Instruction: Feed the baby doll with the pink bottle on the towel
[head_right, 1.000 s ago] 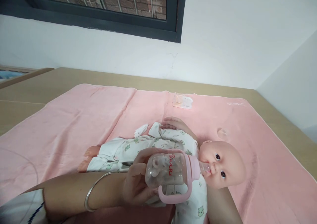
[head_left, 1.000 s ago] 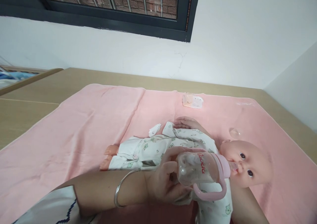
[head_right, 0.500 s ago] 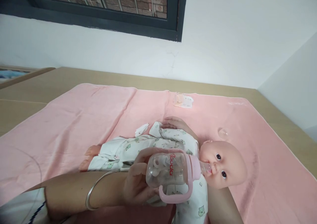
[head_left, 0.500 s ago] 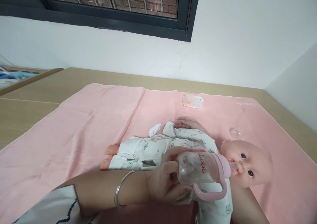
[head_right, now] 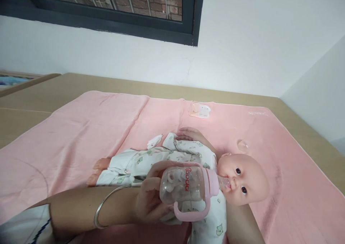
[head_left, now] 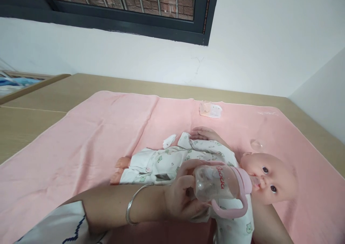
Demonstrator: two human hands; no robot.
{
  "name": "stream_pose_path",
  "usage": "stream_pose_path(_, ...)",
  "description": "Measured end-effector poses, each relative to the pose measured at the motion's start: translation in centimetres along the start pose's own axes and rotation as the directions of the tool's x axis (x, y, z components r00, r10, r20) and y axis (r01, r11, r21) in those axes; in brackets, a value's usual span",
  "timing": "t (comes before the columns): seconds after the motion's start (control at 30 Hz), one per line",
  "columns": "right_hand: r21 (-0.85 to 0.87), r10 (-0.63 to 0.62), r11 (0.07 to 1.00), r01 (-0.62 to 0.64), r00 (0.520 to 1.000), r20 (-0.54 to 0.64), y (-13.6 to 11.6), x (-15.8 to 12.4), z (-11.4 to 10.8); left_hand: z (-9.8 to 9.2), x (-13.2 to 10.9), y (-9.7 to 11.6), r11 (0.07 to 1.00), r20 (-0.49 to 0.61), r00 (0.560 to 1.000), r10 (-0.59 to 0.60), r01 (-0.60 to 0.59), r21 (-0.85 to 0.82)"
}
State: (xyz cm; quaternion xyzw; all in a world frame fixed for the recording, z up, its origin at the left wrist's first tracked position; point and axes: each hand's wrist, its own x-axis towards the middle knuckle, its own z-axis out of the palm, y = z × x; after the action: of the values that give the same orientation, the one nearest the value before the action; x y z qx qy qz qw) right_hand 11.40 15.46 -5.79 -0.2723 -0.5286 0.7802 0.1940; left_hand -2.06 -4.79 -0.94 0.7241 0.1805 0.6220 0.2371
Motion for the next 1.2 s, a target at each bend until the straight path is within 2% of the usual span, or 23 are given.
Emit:
stream_pose_path(0.4,0.016,0.000,1.000,0.000,1.000,0.013,0.10,0.08,-0.05,0.16,-0.16,-0.22,1.000,-0.014,1.000,0.025,-0.025,-0.004)
stream_pose_path(0.73,-0.017,-0.022,1.000,0.022,1.000,0.004,0.24,0.16,-0.04,0.07,-0.09,-0.04,1.000,-0.015,1.000,-0.005,0.006,0.026)
stream_pose_path(1.0,0.024,0.007,1.000,-0.007,1.000,-0.002,0.07,0.12,0.10,0.31,-0.24,-0.24,0.999,-0.030,0.999,0.021,-0.022,-0.026)
stream_pose_path(1.2,-0.018,-0.005,1.000,0.005,1.000,0.001,0.01,-0.02,-0.02,-0.01,-0.03,-0.12,1.000,0.009,1.000,0.014,-0.014,0.003)
